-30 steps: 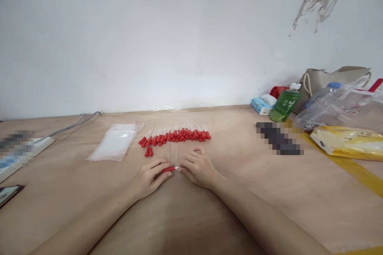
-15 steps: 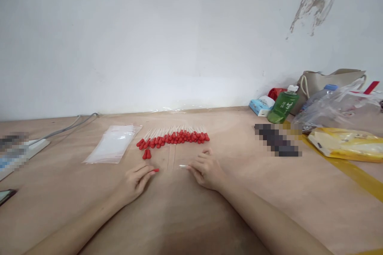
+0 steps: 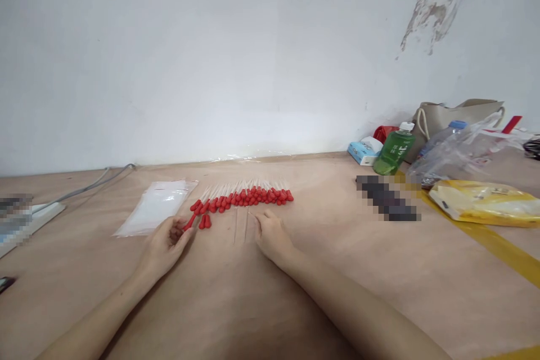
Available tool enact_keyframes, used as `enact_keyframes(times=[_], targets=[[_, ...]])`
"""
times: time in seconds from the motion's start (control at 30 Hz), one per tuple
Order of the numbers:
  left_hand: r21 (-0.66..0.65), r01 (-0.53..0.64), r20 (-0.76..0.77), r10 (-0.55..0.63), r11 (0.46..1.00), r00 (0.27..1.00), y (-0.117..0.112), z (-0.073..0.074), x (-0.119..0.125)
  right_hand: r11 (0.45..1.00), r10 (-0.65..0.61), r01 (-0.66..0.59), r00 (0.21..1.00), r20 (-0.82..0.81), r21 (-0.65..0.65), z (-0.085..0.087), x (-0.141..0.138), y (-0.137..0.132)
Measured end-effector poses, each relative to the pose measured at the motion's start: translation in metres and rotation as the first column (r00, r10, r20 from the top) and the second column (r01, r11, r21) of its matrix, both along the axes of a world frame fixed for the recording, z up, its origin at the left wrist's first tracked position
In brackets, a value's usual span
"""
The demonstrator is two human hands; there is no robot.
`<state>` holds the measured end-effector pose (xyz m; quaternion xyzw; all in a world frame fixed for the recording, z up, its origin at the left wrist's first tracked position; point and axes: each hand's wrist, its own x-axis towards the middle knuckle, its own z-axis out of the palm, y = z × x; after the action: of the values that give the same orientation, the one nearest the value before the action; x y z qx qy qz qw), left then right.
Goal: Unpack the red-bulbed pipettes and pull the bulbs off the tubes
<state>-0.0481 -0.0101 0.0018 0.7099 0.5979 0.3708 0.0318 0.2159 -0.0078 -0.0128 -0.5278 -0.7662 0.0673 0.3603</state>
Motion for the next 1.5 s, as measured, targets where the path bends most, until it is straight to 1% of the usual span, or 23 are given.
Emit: enact_keyframes(times=[0.1, 0.2, 0.3, 0.43, 0.5, 0.6, 0.67, 0.7, 0.73, 0.8, 0.9, 0.97, 1.1, 1.2, 1.27, 1.33, 1.4, 1.47, 1.5], targets=[[-0.058, 0.060, -0.010, -0.060, 0.997, 0.998, 0.004, -0.006, 0.000, 0.997, -0.075, 0.074, 0.997, -0.020, -0.034, -0.001, -0.011, 0.005], [-0.083, 0.107, 0.039, -0.104, 0.991, 0.994, 0.006, -0.009, 0.000, 0.993, -0.102, 0.095, 0.991, -0.087, -0.071, -0.002, -0.019, 0.009], [-0.086, 0.084, 0.062, -0.079, 0.993, 0.995, 0.005, -0.009, 0.000, 0.995, -0.070, 0.058, 0.983, -0.169, -0.079, -0.002, -0.025, 0.010], [-0.055, 0.064, 0.013, -0.064, 0.996, 0.998, 0.001, -0.007, 0.001, 0.995, 0.014, -0.037, 0.969, -0.247, -0.091, -0.004, -0.028, 0.010], [-0.025, 0.056, -0.014, -0.057, 0.998, 0.998, 0.000, -0.005, 0.002, 0.990, 0.024, -0.063, 0.956, -0.291, -0.126, -0.004, -0.026, 0.009], [0.101, 0.050, -0.084, -0.041, 0.994, 0.996, -0.001, -0.001, 0.004, 0.974, 0.004, -0.085, 0.934, -0.359, -0.210, -0.002, -0.021, 0.009], [0.183, 0.047, -0.126, -0.024, 0.982, 0.992, -0.001, 0.001, 0.005, 0.946, 0.024, -0.149, 0.919, -0.395, -0.289, 0.001, -0.016, 0.007], [0.202, 0.038, -0.130, -0.011, 0.979, 0.991, -0.001, 0.002, 0.006, 0.926, 0.046, -0.194, 0.910, -0.413, -0.325, 0.003, -0.013, 0.006], [0.201, 0.023, -0.122, 0.002, 0.979, 0.993, -0.001, 0.002, 0.006, 0.903, 0.074, -0.243, 0.900, -0.430, -0.354, 0.005, -0.010, 0.004], [0.155, 0.000, -0.086, 0.013, 0.988, 0.996, 0.000, 0.001, 0.007, 0.861, 0.131, -0.330, 0.879, -0.458, -0.387, 0.007, -0.004, 0.001], [0.068, 0.024, -0.057, -0.020, 0.997, 0.998, 0.002, -0.003, 0.007, 0.825, 0.193, -0.404, 0.859, -0.475, -0.395, 0.006, 0.000, -0.002], [0.047, 0.065, -0.023, -0.064, 0.997, 0.998, 0.005, -0.007, 0.007, 0.818, 0.226, -0.432, 0.848, -0.479, -0.380, 0.002, -0.001, -0.001], [0.006, 0.154, 0.122, -0.154, 0.988, 0.981, 0.014, -0.014, 0.007, 0.807, 0.281, -0.480, 0.825, -0.491, -0.345, -0.004, -0.008, 0.003], [-0.026, 0.200, 0.197, -0.192, 0.979, 0.961, 0.018, -0.018, 0.008, 0.796, 0.288, -0.492, 0.821, -0.493, -0.354, -0.006, -0.011, 0.005], [-0.027, 0.219, 0.214, -0.209, 0.975, 0.954, 0.017, -0.019, 0.008, 0.797, 0.280, -0.490, 0.818, -0.502, -0.353, -0.005, -0.012, 0.005], [-0.020, 0.191, 0.184, -0.185, 0.981, 0.966, 0.015, -0.017, 0.008, 0.809, 0.266, -0.480, 0.814, -0.517, -0.340, -0.005, -0.013, 0.004], [-0.006, 0.101, 0.139, -0.099, 0.995, 0.985, 0.012, -0.011, 0.007, 0.827, 0.244, -0.460, 0.812, -0.531, -0.323, -0.005, -0.013, 0.004], [0.017, -0.006, 0.102, 0.004, 1.000, 0.995, 0.013, -0.002, 0.005, 0.844, 0.215, -0.432, 0.815, -0.538, -0.317, -0.005, -0.014, 0.003], [0.028, -0.041, 0.079, 0.039, 0.999, 0.996, 0.015, 0.003, 0.004, 0.852, 0.202, -0.418, 0.819, -0.537, -0.316, -0.005, -0.014, 0.003]])
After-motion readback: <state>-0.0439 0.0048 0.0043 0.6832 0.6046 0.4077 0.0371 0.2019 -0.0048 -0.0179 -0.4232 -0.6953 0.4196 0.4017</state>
